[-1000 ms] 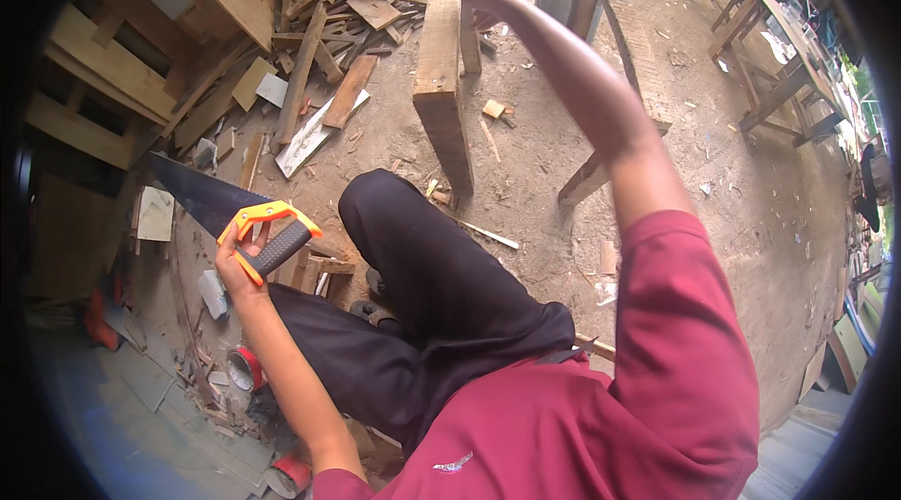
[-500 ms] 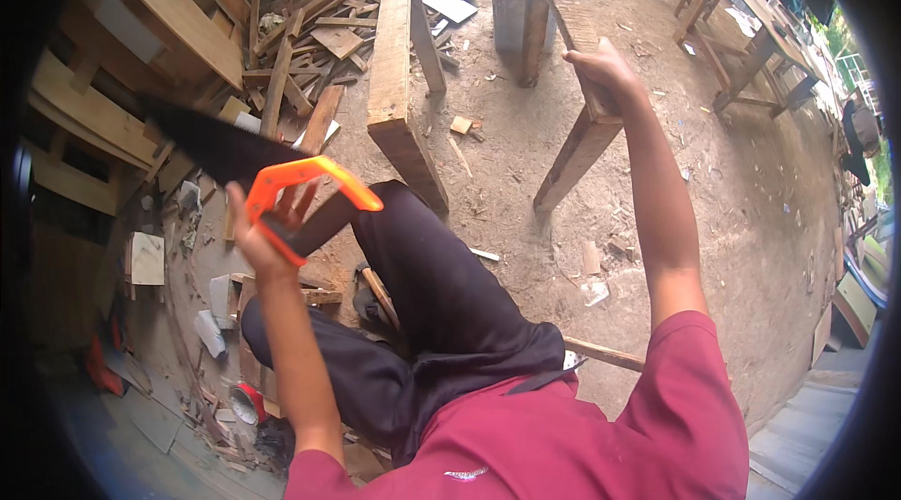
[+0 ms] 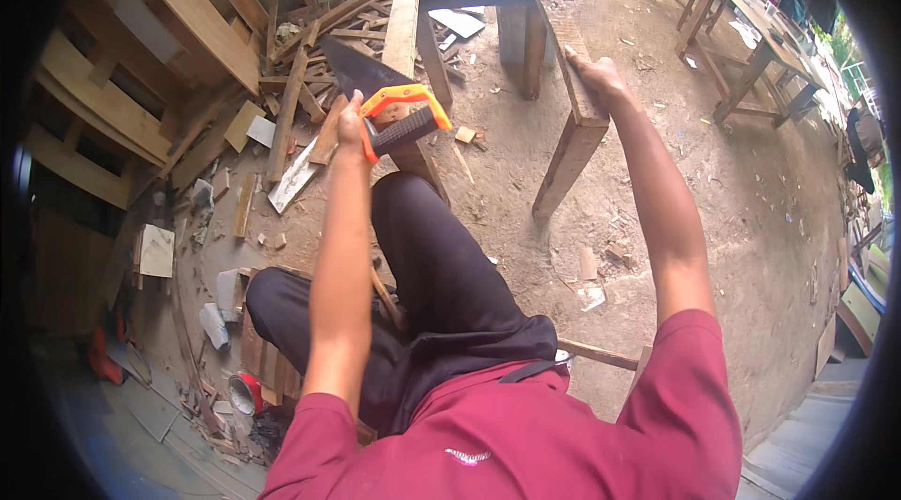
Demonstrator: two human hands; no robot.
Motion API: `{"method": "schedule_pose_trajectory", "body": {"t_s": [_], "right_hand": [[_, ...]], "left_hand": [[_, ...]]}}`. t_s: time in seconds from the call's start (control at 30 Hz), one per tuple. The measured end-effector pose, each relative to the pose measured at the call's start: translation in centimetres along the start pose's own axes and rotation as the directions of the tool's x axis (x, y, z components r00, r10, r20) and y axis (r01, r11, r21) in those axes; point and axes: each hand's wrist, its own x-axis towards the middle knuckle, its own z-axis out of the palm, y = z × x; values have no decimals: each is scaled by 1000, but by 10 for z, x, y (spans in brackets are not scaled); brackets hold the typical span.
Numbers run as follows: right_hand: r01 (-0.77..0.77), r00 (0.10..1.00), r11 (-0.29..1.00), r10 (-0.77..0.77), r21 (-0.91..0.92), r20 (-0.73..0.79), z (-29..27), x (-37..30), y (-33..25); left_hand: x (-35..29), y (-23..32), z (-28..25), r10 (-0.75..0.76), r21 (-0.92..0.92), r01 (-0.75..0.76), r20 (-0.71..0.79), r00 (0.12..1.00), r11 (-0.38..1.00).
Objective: The person assembles a wooden stool frame by hand, then uses a hammer to attach a rectangular wooden seat panel. They later use a hand saw to cut a separate piece of wood and inspect the assembled frame.
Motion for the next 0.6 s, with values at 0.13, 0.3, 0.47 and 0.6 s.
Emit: {"method": "schedule_pose_trajectory", "body": {"t_s": [0.13, 0.3, 0.47, 0.6], "right_hand": [[78, 962, 989, -108, -126, -252, 10, 18, 7], [-2, 995, 997, 9, 72, -102, -23, 39, 1], [75, 996, 997, -74, 22, -54, 15, 34, -16], [-21, 1000, 993, 19, 115, 20, -8, 20, -4]], "left_hand": [[28, -16, 24, 265, -30, -295, -359, 895, 955], [42, 1, 47, 247, -46, -276, -324, 913, 960], [54, 3, -28, 278, 34, -278, -231, 932, 960], [41, -24, 19, 206, -70, -219, -161, 965, 973]]}}
